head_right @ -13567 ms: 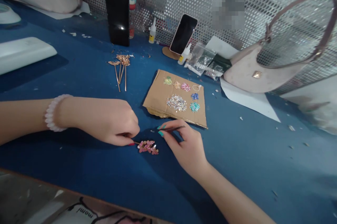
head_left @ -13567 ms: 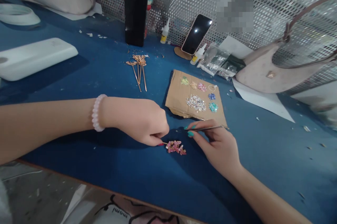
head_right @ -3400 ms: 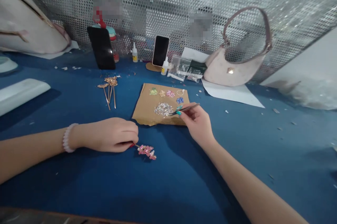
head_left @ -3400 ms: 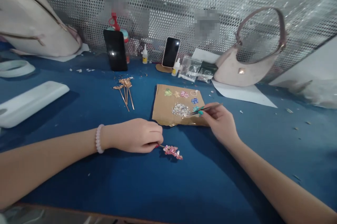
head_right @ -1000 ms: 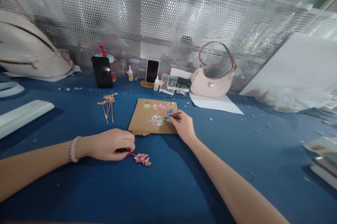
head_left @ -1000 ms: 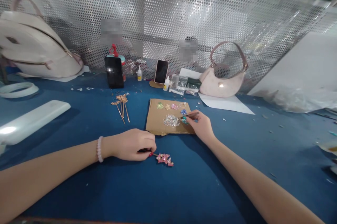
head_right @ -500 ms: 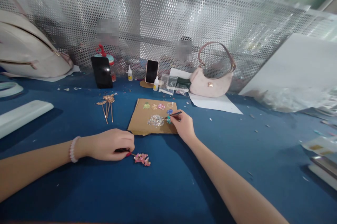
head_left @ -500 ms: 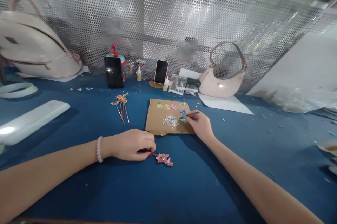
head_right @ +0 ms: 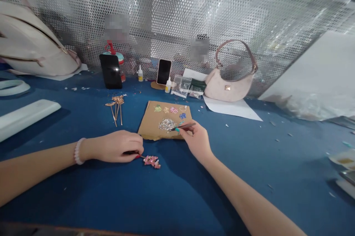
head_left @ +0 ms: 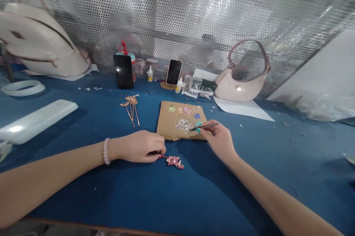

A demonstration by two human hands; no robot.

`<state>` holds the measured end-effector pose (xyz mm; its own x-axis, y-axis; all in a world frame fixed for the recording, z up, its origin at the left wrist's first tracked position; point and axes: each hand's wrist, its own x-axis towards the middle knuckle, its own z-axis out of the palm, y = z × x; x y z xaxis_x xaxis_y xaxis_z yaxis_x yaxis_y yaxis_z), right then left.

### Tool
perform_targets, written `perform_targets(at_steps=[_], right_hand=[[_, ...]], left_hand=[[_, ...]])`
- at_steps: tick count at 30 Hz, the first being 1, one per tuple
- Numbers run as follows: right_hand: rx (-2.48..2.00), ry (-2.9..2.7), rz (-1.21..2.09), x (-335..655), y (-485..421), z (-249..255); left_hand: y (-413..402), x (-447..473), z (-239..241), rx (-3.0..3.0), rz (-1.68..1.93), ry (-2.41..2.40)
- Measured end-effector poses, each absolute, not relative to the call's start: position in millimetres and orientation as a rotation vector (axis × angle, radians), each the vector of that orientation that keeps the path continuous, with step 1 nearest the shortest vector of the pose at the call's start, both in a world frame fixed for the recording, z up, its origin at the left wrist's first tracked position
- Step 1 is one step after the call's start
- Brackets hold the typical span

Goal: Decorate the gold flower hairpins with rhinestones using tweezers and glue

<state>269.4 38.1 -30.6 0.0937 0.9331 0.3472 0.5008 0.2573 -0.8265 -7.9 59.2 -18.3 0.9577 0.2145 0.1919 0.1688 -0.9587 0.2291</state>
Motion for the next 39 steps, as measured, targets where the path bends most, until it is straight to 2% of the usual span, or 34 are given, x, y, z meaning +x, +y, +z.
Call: perform_targets(at_steps=[21,39], right_hand=[[-1.063,-2.045,0.461,237.7,-0.9,-22.6],[-1.023,-2.138,0.492,238.9,-2.8,-23.0]], left_hand=[[60.9,-8.6,-22.2,2.897,0.349,0.263],[63.4,-8.4,-25.8,2.891,0.356,0.264]])
